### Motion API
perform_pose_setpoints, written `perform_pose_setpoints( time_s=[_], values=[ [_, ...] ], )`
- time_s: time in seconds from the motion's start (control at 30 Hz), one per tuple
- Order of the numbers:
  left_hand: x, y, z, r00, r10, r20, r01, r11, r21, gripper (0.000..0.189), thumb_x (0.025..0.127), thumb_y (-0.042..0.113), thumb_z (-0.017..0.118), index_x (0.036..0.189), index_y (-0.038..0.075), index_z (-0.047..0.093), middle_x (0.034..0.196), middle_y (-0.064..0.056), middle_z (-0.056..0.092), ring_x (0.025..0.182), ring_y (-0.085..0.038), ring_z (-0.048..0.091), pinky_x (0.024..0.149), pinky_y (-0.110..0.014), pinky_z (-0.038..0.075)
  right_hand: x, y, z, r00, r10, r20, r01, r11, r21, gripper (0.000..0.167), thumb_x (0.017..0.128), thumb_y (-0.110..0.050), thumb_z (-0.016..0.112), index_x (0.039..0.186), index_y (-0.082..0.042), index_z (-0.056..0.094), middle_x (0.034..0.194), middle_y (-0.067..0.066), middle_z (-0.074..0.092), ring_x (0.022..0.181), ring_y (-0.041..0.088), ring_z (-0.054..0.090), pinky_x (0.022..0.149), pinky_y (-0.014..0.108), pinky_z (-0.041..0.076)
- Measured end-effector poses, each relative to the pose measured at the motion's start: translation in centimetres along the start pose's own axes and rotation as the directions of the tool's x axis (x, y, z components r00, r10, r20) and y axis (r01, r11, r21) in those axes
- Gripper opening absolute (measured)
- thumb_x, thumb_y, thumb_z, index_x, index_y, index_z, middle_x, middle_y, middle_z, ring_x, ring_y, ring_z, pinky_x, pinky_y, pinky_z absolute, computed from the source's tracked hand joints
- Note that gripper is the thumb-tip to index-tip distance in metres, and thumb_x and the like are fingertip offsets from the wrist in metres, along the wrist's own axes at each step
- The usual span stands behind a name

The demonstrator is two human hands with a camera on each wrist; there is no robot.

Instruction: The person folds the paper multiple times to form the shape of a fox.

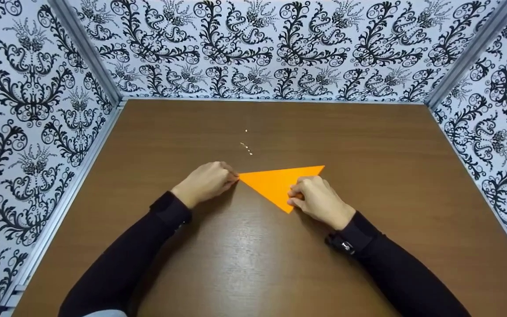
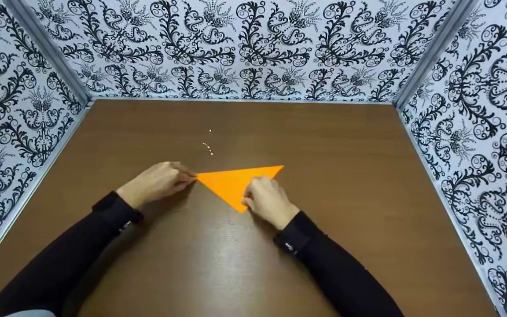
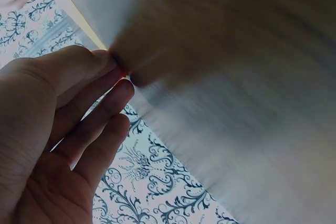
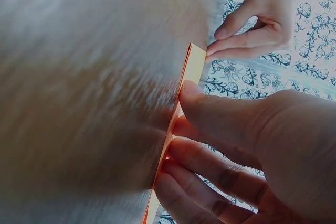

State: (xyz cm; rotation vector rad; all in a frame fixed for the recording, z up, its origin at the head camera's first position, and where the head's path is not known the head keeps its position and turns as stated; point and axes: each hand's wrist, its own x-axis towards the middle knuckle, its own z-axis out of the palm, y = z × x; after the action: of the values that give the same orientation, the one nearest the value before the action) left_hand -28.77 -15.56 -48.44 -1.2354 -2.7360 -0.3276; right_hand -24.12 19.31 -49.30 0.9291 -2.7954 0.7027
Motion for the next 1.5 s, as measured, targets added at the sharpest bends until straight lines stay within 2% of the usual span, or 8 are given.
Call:
perform_pose_setpoints(
  time_s=[0.27, 0.5, 0.67, 0.77, 0.93, 1.07, 1.3, 1.5],
  values=[
    [-0.5, -0.5, -0.2, 1.0, 0.004, -0.027, -0.004, 1.0, 0.003, 0.015, 0.107, 0.003, 0.084, 0.12, 0.001, 0.092, 0.123, -0.018, 0.091, 0.113, -0.035, 0.088, 0.099, -0.047, 0.074, 0.2, 0.0, -0.4, 1.0, 0.005, 0.008, -0.005, 1.0, -0.007, 0.013, 0.098, -0.011, 0.098, 0.104, -0.001, 0.092, 0.097, 0.013, 0.085, 0.088, 0.027, 0.083, 0.084, 0.047, 0.074],
    [-0.1, -0.1, -0.4, 1.0, -0.028, 0.01, 0.028, 1.0, 0.003, 0.012, 0.109, 0.004, 0.082, 0.115, 0.003, 0.093, 0.123, -0.015, 0.091, 0.112, -0.035, 0.088, 0.095, -0.048, 0.075, 0.2, 0.1, -0.3, 1.0, 0.007, 0.016, -0.007, 1.0, -0.006, 0.012, 0.099, -0.011, 0.097, 0.104, -0.001, 0.092, 0.097, 0.013, 0.086, 0.084, 0.024, 0.08, 0.08, 0.045, 0.073],
    [0.0, 0.8, -0.3, 0.999, -0.037, -0.023, 0.039, 0.997, 0.073, 0.015, 0.109, 0.005, 0.081, 0.096, 0.005, 0.089, 0.095, -0.01, 0.084, 0.091, -0.032, 0.084, 0.081, -0.049, 0.074, 0.0, -0.1, 0.0, 1.0, 0.011, 0.02, -0.01, 1.0, -0.029, 0.013, 0.098, -0.012, 0.098, 0.105, -0.003, 0.093, 0.099, 0.013, 0.086, 0.088, 0.025, 0.082, 0.082, 0.045, 0.073],
    [0.2, 1.4, -0.2, 0.997, -0.048, -0.063, 0.054, 0.993, 0.104, 0.019, 0.107, 0.006, 0.082, 0.089, 0.007, 0.086, 0.087, -0.008, 0.077, 0.086, -0.031, 0.082, 0.075, -0.05, 0.072, 0.0, -0.2, 0.0, 1.0, 0.011, 0.025, -0.01, 0.999, -0.039, 0.013, 0.099, -0.013, 0.097, 0.105, -0.003, 0.093, 0.1, 0.012, 0.087, 0.088, 0.026, 0.082, 0.082, 0.044, 0.073],
    [1.5, 2.6, 0.0, 0.991, -0.05, -0.126, 0.064, 0.992, 0.106, 0.017, 0.107, 0.01, 0.084, 0.091, 0.01, 0.087, 0.091, -0.006, 0.081, 0.088, -0.031, 0.083, 0.075, -0.052, 0.072, -0.1, -0.1, -0.1, 1.0, 0.019, 0.017, -0.018, 0.999, -0.036, 0.012, 0.098, -0.012, 0.098, 0.104, -0.003, 0.092, 0.097, 0.012, 0.085, 0.087, 0.026, 0.082, 0.082, 0.045, 0.073],
    [2.9, 3.8, 0.2, 0.988, -0.048, -0.148, 0.058, 0.996, 0.064, 0.016, 0.108, 0.011, 0.083, 0.093, 0.01, 0.088, 0.094, -0.005, 0.084, 0.087, -0.03, 0.084, 0.076, -0.051, 0.073, 0.0, -0.1, -0.2, 1.0, 0.022, 0.016, -0.022, 0.999, -0.036, 0.01, 0.099, -0.013, 0.098, 0.101, -0.005, 0.092, 0.095, 0.011, 0.084, 0.085, 0.023, 0.079, 0.081, 0.045, 0.072],
    [5.0, 6.2, 1.0, 0.992, -0.076, -0.104, 0.073, 0.997, -0.032, 0.016, 0.107, 0.006, 0.08, 0.093, 0.009, 0.087, 0.094, -0.009, 0.084, 0.082, -0.03, 0.08, 0.073, -0.05, 0.071, 0.2, -0.1, -0.2, 0.999, 0.022, 0.023, -0.021, 0.999, -0.043, 0.01, 0.099, -0.015, 0.098, 0.099, -0.007, 0.091, 0.09, 0.007, 0.08, 0.079, 0.017, 0.07, 0.077, 0.039, 0.067],
    [6.0, 7.5, 1.9, 0.99, -0.115, -0.079, 0.108, 0.99, -0.089, 0.014, 0.106, 0.005, 0.081, 0.095, 0.007, 0.089, 0.095, -0.012, 0.085, 0.082, -0.031, 0.08, 0.074, -0.052, 0.072, 0.2, 0.0, -0.1, 1.0, 0.005, 0.02, -0.004, 0.999, -0.046, 0.012, 0.098, -0.014, 0.099, 0.094, -0.009, 0.089, 0.086, 0.006, 0.077, 0.076, 0.014, 0.065, 0.073, 0.035, 0.062]
  ],
)
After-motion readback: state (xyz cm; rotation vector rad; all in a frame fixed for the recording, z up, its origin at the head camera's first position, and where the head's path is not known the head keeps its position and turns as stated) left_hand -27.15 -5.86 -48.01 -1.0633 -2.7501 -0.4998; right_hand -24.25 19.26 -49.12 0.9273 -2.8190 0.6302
